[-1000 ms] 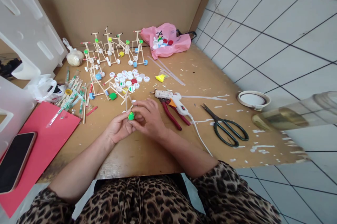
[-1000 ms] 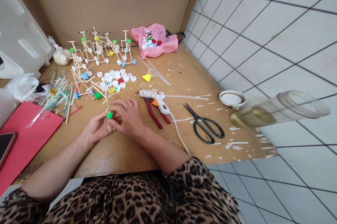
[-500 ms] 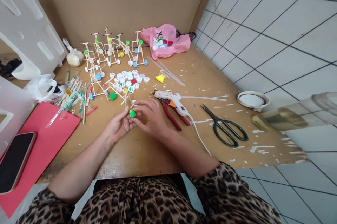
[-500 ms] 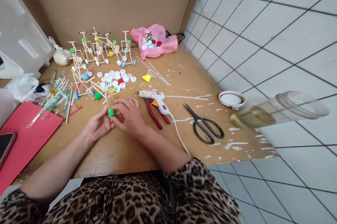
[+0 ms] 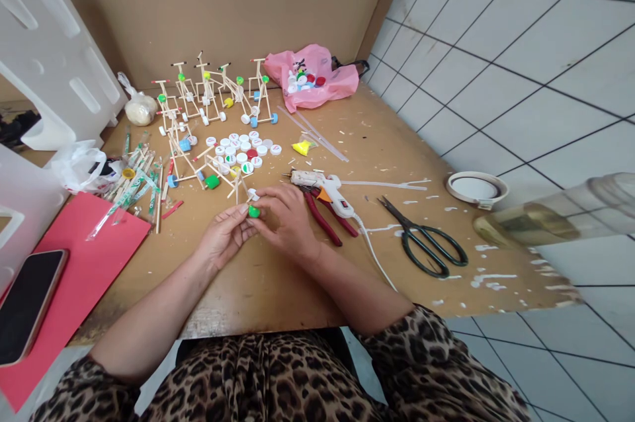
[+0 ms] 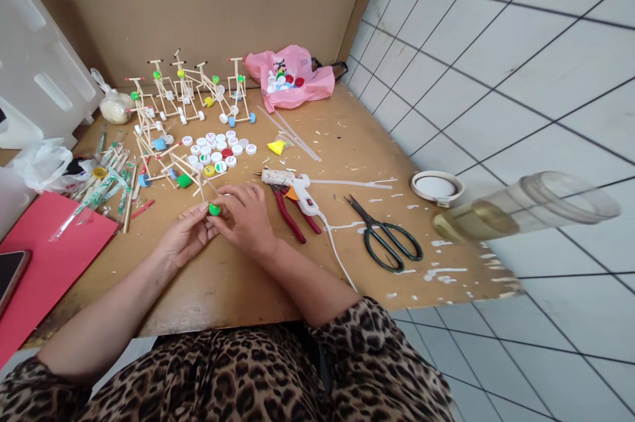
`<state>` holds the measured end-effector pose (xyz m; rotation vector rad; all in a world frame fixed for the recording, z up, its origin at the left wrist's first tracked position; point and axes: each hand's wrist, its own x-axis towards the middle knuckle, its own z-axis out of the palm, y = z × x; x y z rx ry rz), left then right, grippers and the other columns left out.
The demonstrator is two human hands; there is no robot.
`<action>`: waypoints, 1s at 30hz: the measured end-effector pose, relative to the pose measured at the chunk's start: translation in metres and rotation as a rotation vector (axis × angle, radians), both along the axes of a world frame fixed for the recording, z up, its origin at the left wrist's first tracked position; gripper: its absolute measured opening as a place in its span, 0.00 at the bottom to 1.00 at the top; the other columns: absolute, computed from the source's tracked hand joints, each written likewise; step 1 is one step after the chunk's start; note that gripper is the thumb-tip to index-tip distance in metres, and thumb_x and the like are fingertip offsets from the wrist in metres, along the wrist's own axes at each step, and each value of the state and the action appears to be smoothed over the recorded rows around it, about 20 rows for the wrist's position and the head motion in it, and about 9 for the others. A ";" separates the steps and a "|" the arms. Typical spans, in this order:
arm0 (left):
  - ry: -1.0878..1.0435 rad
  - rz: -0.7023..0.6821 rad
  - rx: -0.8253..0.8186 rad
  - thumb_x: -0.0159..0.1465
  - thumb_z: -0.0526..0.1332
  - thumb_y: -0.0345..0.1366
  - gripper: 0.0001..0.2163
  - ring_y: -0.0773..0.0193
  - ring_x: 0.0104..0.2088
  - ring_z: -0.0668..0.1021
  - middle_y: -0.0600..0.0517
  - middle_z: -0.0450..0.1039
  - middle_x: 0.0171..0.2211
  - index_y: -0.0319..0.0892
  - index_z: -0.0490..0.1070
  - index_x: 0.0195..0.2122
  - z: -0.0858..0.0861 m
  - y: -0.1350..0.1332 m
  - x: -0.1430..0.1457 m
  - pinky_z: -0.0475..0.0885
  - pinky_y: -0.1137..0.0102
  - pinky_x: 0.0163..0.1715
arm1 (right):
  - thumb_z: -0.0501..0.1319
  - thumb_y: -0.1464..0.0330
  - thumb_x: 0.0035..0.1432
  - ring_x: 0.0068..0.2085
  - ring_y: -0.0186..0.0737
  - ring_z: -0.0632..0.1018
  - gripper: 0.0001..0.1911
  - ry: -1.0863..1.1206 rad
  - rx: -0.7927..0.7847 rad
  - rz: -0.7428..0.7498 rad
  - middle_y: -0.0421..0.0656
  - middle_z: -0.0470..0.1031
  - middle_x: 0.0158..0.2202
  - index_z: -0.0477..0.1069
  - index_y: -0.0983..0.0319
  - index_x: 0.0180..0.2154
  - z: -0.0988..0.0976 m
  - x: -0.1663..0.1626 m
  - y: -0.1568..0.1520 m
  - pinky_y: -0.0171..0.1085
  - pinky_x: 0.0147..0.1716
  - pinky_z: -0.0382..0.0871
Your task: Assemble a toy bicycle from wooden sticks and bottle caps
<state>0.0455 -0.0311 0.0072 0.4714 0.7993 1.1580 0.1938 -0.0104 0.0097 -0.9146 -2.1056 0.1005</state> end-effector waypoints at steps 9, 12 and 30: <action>0.132 0.140 0.104 0.42 0.76 0.42 0.14 0.71 0.24 0.75 0.54 0.78 0.23 0.41 0.77 0.24 0.002 0.000 0.000 0.68 0.77 0.26 | 0.55 0.65 0.63 0.43 0.41 0.77 0.06 -0.004 0.060 0.027 0.45 0.79 0.41 0.69 0.58 0.40 0.003 0.001 0.000 0.45 0.49 0.62; 0.198 0.157 0.131 0.40 0.76 0.42 0.15 0.73 0.21 0.73 0.54 0.77 0.21 0.40 0.78 0.24 0.003 -0.001 0.001 0.66 0.77 0.24 | 0.55 0.65 0.63 0.44 0.41 0.77 0.07 -0.009 0.033 0.044 0.46 0.78 0.41 0.69 0.59 0.40 0.004 0.001 0.000 0.43 0.45 0.65; 0.284 0.197 0.239 0.44 0.76 0.33 0.11 0.69 0.26 0.76 0.55 0.79 0.25 0.44 0.81 0.29 0.019 -0.005 -0.004 0.71 0.74 0.33 | 0.60 0.65 0.60 0.35 0.36 0.79 0.04 0.323 -0.195 0.230 0.43 0.79 0.35 0.69 0.58 0.36 0.017 0.004 -0.001 0.37 0.37 0.76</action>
